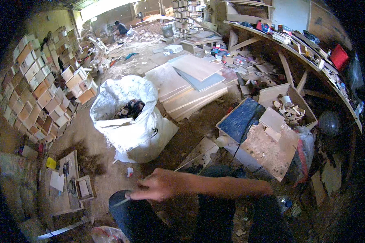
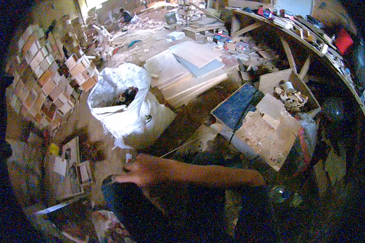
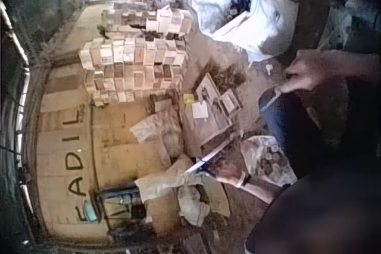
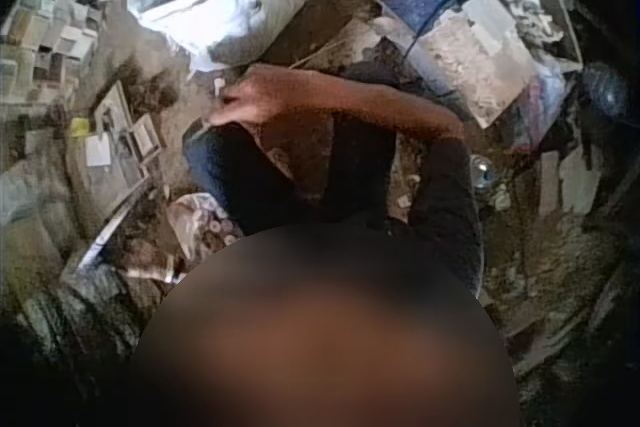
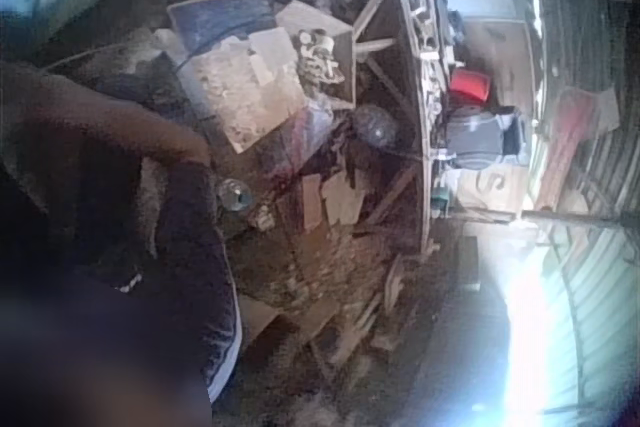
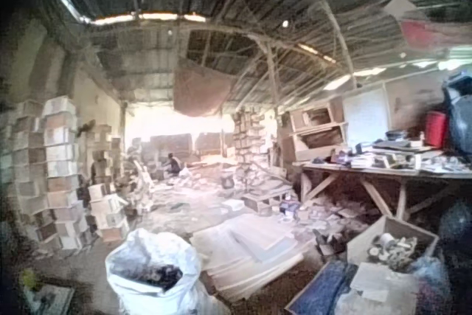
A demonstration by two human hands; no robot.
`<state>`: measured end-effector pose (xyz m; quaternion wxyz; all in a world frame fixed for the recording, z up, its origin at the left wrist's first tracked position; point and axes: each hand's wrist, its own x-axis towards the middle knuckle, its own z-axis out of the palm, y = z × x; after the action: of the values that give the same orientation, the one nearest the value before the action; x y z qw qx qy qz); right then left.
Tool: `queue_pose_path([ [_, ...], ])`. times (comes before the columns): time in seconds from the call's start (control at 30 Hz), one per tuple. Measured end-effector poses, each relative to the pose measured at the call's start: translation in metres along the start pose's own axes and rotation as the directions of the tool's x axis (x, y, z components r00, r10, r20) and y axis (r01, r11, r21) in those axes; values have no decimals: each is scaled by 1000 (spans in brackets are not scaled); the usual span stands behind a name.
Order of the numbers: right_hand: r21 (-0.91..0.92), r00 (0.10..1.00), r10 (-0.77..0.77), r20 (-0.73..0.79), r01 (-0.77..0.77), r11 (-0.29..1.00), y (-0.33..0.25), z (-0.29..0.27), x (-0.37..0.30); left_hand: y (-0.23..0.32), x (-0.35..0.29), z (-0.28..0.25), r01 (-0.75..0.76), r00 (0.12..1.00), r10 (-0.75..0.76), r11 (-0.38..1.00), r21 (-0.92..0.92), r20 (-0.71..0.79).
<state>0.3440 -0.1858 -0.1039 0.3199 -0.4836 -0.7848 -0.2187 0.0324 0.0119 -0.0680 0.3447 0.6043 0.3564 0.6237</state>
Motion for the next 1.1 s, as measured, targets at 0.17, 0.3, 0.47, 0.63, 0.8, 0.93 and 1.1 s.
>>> queue_pose_path([
  [0.17, 190, 881, 376, 288, -437, 879, 39, 18, -15, -1, -16, -43, 67, 998, -66, 997, 48, -16],
  [0.3, 413, 860, 324, 394, -481, 773, 56, 20, -16, -41, -49, -120, 397, 844, -416, 909, 126, 339],
  [0.47, 397, 704, 306, 642, -646, 652, 22, 25, -2, -124, -111, -231, 253, 399, -763, 625, 739, 509],
  [0.63, 316, 483, 345, 805, -840, 441, -2, 33, 2, -190, -171, -277, 291, 765, -641, 428, 856, 61],
  [0.8, 350, 531, 388, 753, -824, 447, -5, 32, 2, -211, -126, -305, 233, 966, -176, 296, 926, -187],
  [0.93, 343, 539, 371, 756, -809, 476, 0, 25, 10, -217, -60, -326, 106, 988, 94, 181, 978, -125],
  [1.1, 255, 624, 364, 691, -682, 685, 7, 26, 7, -227, -49, -317, -29, 985, -166, 93, 995, 44],
])
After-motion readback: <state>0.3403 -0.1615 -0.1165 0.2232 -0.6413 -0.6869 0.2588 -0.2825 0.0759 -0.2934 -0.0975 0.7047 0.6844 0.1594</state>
